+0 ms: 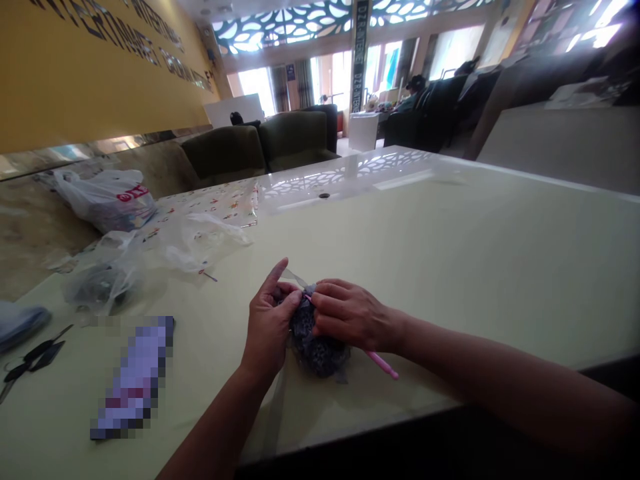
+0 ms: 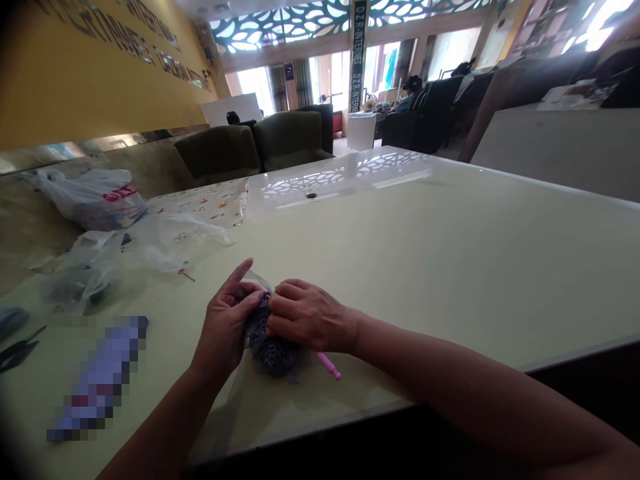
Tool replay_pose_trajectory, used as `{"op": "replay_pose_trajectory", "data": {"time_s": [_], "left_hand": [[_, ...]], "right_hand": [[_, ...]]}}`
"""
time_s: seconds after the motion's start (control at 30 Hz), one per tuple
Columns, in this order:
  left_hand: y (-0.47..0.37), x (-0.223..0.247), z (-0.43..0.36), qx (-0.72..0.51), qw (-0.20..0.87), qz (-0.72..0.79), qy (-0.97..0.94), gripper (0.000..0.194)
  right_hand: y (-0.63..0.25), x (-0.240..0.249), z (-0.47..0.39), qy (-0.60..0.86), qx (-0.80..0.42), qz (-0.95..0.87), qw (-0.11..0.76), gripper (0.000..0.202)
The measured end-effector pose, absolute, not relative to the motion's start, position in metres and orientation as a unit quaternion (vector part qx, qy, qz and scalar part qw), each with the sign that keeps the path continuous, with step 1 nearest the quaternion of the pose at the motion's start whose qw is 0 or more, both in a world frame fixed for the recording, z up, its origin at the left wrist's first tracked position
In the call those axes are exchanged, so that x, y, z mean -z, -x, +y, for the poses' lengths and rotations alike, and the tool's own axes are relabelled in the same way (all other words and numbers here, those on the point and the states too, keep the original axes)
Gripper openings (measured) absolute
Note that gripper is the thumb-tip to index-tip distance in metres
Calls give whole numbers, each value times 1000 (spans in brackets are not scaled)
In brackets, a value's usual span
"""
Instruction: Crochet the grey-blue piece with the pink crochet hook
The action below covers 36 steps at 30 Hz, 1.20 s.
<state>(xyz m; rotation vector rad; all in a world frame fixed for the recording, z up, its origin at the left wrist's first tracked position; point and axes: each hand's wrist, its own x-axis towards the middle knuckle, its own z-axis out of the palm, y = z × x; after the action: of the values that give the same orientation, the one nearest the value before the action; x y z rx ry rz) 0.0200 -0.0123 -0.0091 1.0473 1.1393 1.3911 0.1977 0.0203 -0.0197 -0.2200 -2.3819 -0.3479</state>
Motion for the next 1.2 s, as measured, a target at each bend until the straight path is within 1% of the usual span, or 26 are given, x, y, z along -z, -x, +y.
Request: {"op": "replay_pose_trajectory", "data": {"time_s": [0.23, 0.53, 0.77, 0.83, 1.0, 1.2], "left_hand": [[-19, 7, -13, -565, 561, 453, -401, 68], [-20, 3, -13, -565, 591, 435, -376, 66], [-20, 2, -13, -564, 616, 418, -359, 63], [-20, 3, -13, -564, 612, 420, -361, 62], [-21, 5, -14, -580, 562, 434, -400, 56], [-21, 7, -12, -570, 562, 445, -401, 58]], "right_hand": [[-197, 20, 19, 82, 158, -912, 369, 31], [-194, 23, 18, 83, 169, -905, 380, 31], [-195, 23, 19, 79, 155, -905, 388, 33], [-195, 25, 20, 84, 133, -904, 397, 35], [-194, 31, 22, 93, 63, -889, 443, 42], [-193, 31, 23, 114, 50, -896, 427, 32]]}}
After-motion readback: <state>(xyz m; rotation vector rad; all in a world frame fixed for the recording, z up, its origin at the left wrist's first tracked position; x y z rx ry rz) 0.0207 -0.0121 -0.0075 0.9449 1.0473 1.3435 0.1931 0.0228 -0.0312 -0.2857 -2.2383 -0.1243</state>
